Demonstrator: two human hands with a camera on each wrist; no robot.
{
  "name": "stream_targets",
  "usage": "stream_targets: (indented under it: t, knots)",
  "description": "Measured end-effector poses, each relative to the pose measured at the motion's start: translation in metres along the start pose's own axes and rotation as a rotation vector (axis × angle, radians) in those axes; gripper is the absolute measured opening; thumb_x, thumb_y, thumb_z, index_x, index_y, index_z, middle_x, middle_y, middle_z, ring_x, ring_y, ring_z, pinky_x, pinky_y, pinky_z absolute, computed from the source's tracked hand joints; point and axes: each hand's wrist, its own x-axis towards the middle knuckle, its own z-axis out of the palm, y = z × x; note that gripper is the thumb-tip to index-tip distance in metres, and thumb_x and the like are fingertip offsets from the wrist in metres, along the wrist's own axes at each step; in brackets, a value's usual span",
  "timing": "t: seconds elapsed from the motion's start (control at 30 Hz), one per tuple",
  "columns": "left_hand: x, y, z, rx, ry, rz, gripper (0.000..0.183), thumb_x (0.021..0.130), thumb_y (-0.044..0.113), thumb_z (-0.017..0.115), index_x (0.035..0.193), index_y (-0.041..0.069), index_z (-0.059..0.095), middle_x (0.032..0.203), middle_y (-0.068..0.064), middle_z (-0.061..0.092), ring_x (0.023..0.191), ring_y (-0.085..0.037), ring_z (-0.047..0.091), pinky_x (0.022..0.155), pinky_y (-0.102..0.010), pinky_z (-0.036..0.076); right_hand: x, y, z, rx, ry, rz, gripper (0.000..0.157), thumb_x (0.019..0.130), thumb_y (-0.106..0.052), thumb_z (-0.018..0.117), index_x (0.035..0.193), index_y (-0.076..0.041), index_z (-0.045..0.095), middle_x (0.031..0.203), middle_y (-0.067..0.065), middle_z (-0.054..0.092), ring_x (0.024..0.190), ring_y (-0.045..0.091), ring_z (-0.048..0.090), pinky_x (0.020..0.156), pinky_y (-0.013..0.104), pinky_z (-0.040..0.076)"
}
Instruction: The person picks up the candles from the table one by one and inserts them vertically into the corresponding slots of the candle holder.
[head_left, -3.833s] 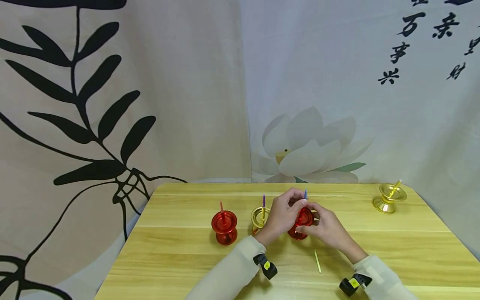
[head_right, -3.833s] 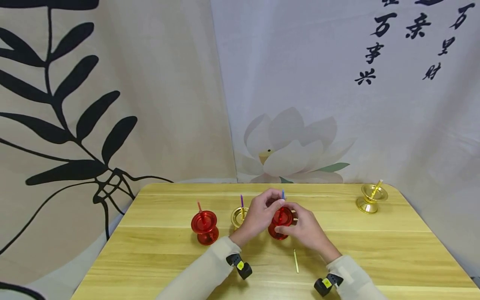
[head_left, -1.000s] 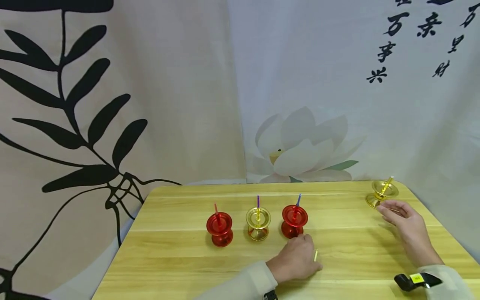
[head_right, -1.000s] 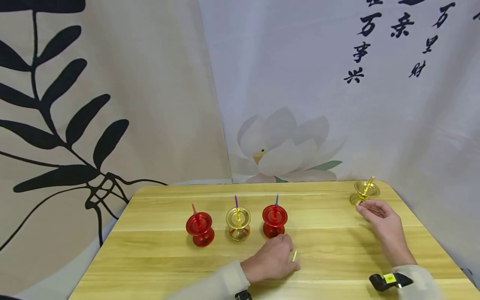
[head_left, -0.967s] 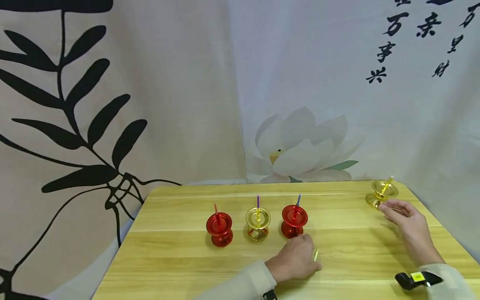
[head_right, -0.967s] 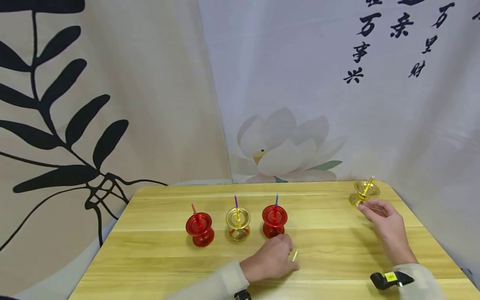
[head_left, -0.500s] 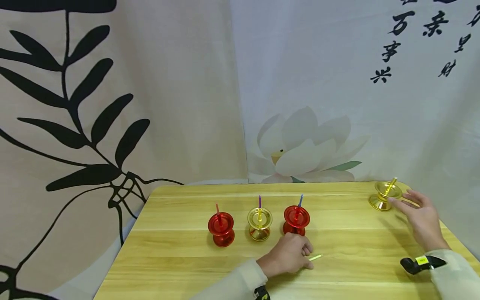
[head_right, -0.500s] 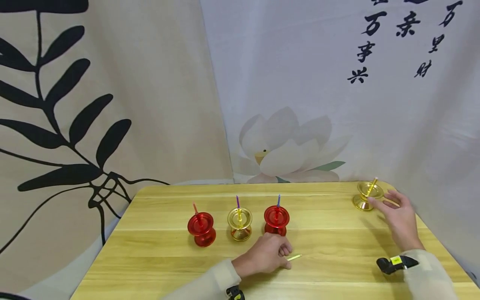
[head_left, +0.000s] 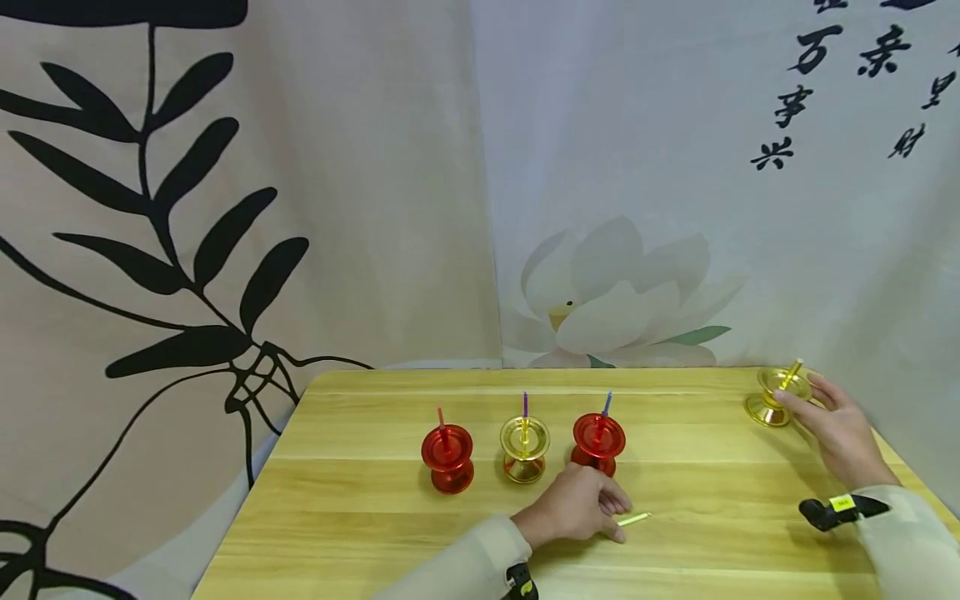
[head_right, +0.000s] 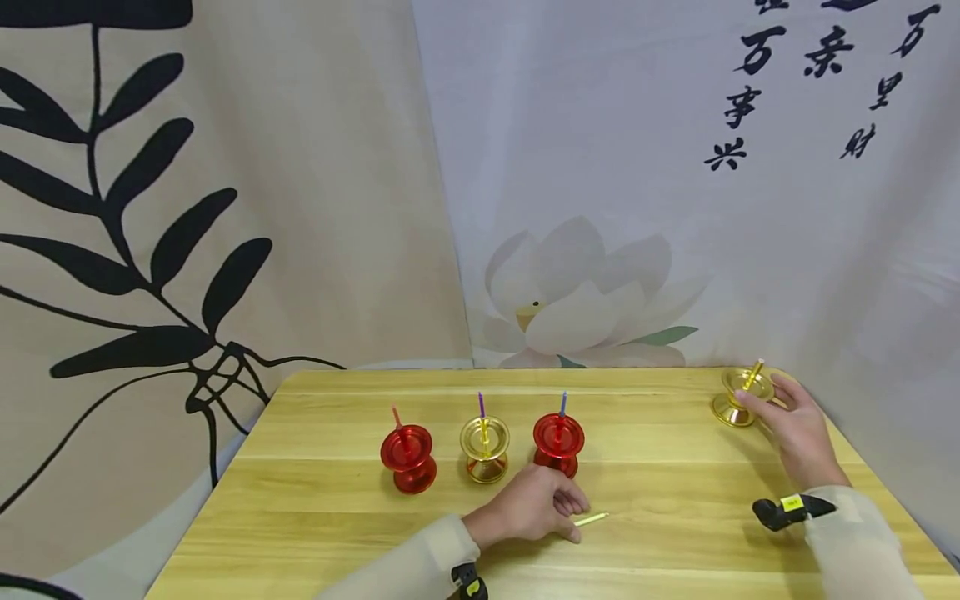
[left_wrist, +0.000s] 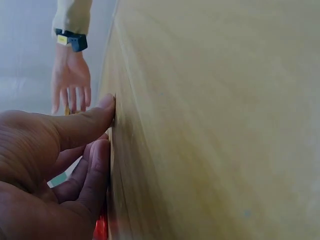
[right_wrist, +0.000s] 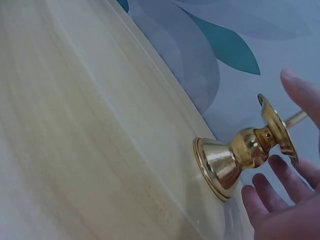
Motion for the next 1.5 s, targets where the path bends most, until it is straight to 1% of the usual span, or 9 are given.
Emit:
stream_targets:
  t: [0.07, 0.13, 0.23, 0.33, 0.43, 0.53, 0.73, 1.13, 1.5]
  knots:
    - [0.001, 0.001, 0.001, 0.032, 0.003, 0.010, 0.025, 0.078, 0.017, 0.103, 0.098, 0.016, 0.087, 0.082, 0.019, 0.074, 0.071, 0.013, 0.058, 0.069, -0.008, 0.049, 0.002, 0.001, 0.000, 0.048, -0.019, -0.011, 0.098, 0.108, -0.007, 0.070, 0.177, -0.010, 0.000, 0.134, -0.016, 0.047, 0.103, -0.009, 0.064, 0.090, 0.012, 0.054]
    - [0.002, 0.002, 0.002, 0.061, 0.007, 0.021, 0.023, 0.078, 0.019, 0.103, 0.095, 0.017, 0.087, 0.080, 0.020, 0.073, 0.070, 0.014, 0.056, 0.068, -0.008, 0.048, 0.004, 0.002, 0.001, 0.046, -0.025, -0.012, 0.098, 0.109, -0.007, 0.069, 0.177, -0.009, -0.002, 0.157, -0.004, 0.046, 0.104, -0.011, 0.064, 0.090, 0.012, 0.054]
    - [0.003, 0.003, 0.002, 0.080, 0.011, 0.025, 0.022, 0.078, 0.021, 0.103, 0.093, 0.018, 0.087, 0.076, 0.020, 0.071, 0.068, 0.014, 0.055, 0.067, -0.008, 0.047, 0.006, 0.001, 0.003, 0.020, -0.011, 0.010, 0.101, 0.110, -0.009, 0.069, 0.176, -0.009, -0.008, 0.182, 0.004, 0.012, 0.102, -0.017, 0.060, 0.090, 0.010, 0.053]
    - [0.004, 0.005, 0.003, 0.072, 0.012, 0.013, 0.021, 0.078, 0.021, 0.103, 0.091, 0.018, 0.086, 0.073, 0.021, 0.069, 0.068, 0.013, 0.055, 0.066, -0.008, 0.047, 0.007, -0.001, 0.005, 0.003, 0.008, 0.027, 0.103, 0.110, -0.011, 0.069, 0.175, -0.009, -0.011, 0.182, 0.000, -0.012, 0.099, -0.020, 0.058, 0.090, 0.009, 0.052]
    - [0.005, 0.006, 0.003, 0.067, 0.014, 0.002, 0.021, 0.079, 0.021, 0.103, 0.090, 0.018, 0.086, 0.072, 0.022, 0.067, 0.067, 0.013, 0.055, 0.066, -0.008, 0.047, 0.008, -0.001, 0.004, 0.002, 0.012, 0.021, 0.103, 0.109, -0.009, 0.070, 0.175, -0.008, -0.010, 0.183, -0.002, -0.007, 0.099, -0.018, 0.059, 0.090, 0.009, 0.052]
    - [0.006, 0.006, 0.004, 0.069, 0.018, 0.006, 0.020, 0.079, 0.020, 0.102, 0.089, 0.018, 0.086, 0.071, 0.022, 0.066, 0.066, 0.013, 0.054, 0.065, -0.008, 0.047, 0.009, 0.002, 0.002, 0.012, 0.005, -0.007, 0.101, 0.108, -0.007, 0.071, 0.176, -0.008, -0.005, 0.174, 0.001, 0.030, 0.101, -0.014, 0.062, 0.089, 0.011, 0.054]
    - [0.006, 0.006, 0.005, 0.099, 0.020, 0.026, 0.019, 0.080, 0.021, 0.102, 0.089, 0.018, 0.085, 0.071, 0.021, 0.067, 0.066, 0.014, 0.054, 0.065, -0.007, 0.046, 0.011, 0.009, -0.001, 0.114, -0.040, -0.096, 0.055, 0.105, 0.008, 0.068, 0.150, -0.017, 0.049, 0.116, -0.013, 0.072, 0.098, 0.000, 0.072, 0.084, 0.019, 0.060]
    - [0.016, -0.015, 0.019, 0.164, 0.053, 0.059, 0.019, 0.082, 0.029, 0.101, 0.086, 0.025, 0.083, 0.070, 0.028, 0.062, 0.067, 0.015, 0.054, 0.066, -0.009, 0.045, 0.000, 0.008, 0.010, -0.061, 0.002, -0.012, 0.049, 0.105, -0.005, 0.076, 0.134, -0.034, 0.048, 0.107, -0.022, 0.068, 0.093, -0.005, 0.069, 0.084, 0.014, 0.057]
    - [0.008, 0.000, 0.011, 0.204, 0.055, 0.030, 0.018, 0.082, 0.027, 0.101, 0.082, 0.025, 0.083, 0.066, 0.026, 0.061, 0.064, 0.013, 0.053, 0.067, -0.012, 0.044, -0.009, 0.010, 0.018, -0.321, -0.043, -0.028, 0.049, 0.106, -0.012, 0.076, 0.139, -0.029, 0.043, 0.107, -0.028, 0.062, 0.096, -0.008, 0.065, 0.083, 0.015, 0.056]
